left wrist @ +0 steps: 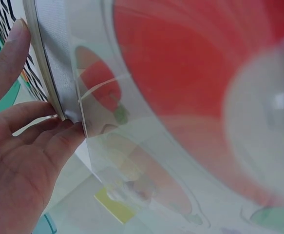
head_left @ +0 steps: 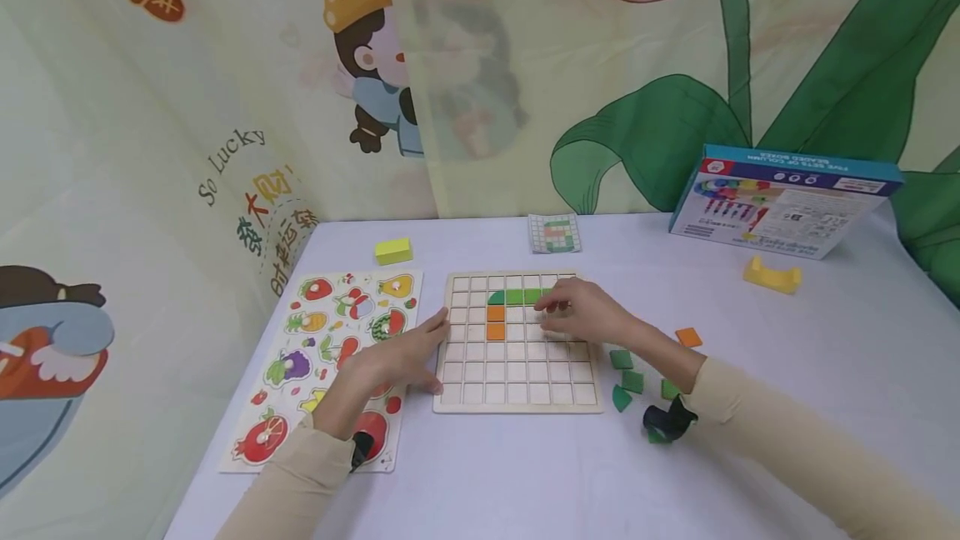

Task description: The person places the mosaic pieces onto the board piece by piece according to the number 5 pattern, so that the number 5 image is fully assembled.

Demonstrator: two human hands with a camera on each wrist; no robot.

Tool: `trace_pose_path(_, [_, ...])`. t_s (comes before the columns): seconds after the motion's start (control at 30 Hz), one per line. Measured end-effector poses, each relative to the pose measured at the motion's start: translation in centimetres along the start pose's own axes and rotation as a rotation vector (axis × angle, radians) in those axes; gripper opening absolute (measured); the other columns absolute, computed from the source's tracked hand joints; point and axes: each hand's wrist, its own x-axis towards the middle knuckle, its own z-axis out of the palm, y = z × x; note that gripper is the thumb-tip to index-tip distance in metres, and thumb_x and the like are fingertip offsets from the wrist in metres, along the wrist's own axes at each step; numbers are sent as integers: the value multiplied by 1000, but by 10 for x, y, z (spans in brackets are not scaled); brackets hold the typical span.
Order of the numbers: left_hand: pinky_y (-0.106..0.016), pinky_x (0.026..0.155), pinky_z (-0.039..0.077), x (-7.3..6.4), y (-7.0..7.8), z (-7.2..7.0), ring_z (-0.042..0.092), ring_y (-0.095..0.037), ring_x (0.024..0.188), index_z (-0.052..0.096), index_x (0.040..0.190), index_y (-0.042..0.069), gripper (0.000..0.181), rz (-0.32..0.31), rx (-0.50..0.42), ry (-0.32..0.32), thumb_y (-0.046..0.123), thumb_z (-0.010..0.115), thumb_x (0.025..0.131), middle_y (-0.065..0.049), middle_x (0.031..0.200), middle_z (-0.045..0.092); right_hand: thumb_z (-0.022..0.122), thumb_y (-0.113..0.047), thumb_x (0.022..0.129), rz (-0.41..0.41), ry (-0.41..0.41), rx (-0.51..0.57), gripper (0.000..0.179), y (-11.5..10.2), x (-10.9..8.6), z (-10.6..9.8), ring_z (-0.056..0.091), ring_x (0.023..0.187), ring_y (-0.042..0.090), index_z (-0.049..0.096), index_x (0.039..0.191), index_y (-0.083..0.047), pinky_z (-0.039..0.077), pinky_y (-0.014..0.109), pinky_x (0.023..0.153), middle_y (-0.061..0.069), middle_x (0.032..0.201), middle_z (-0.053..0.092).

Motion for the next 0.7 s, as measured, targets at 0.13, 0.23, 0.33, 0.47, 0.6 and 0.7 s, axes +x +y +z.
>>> trace_pose_path(0.13, [-37, 101, 44, 0, 1, 0, 34, -25, 143, 26, 154, 11, 93, -4, 5, -2, 19, 80, 79, 1, 165, 5, 72, -23, 87, 59, -39, -4, 30, 24, -20, -26, 54, 92, 17, 71, 116, -13, 46, 28, 77, 1, 104, 67])
trace_pose_path(0.23, [-36, 100, 45, 0, 1, 0, 34, -25, 143, 27, 154, 11, 93, -2, 9, -3, 18, 81, 79, 0, 165, 6, 72, -27, 87, 93, -64, -14, 33, 44, -39, -44, 54, 96, 19, 70, 118, -14, 46, 28, 77, 2, 108, 67])
trace_pose_path(0.33, [-35, 98, 46, 0, 1, 1, 33, -24, 143, 27, 154, 12, 93, -5, 9, -2, 19, 81, 79, 0, 165, 6, 72, -29, 87, 128, -86, -25, 34, 65, -59, -61, 55, 101, 21, 69, 119, -15, 50, 28, 78, 4, 113, 66])
trace_pose_path(0.47, [-34, 98, 46, 0, 1, 1, 32, -25, 144, 27, 154, 12, 93, -5, 6, 1, 19, 81, 79, 0, 165, 6, 72, -30, 86, 181, -93, -50, 37, 91, -86, -78, 57, 105, 25, 68, 119, -15, 54, 35, 81, 8, 118, 65])
trace_pose_path(0.6, [-34, 96, 46, 1, 2, 1, 33, -25, 144, 27, 154, 12, 93, -9, 2, 0, 19, 81, 78, 1, 165, 6, 74, -31, 84, 205, -91, -62, 40, 109, -107, -86, 57, 110, 29, 68, 119, -13, 53, 45, 87, 11, 119, 65])
trace_pose_path(0.7, [-35, 96, 46, 1, 2, 1, 33, -25, 144, 27, 154, 12, 93, -12, -3, 2, 19, 81, 78, 2, 165, 6, 76, -31, 82, 206, -78, -64, 40, 116, -116, -86, 57, 110, 30, 69, 118, -14, 53, 47, 89, 11, 118, 65])
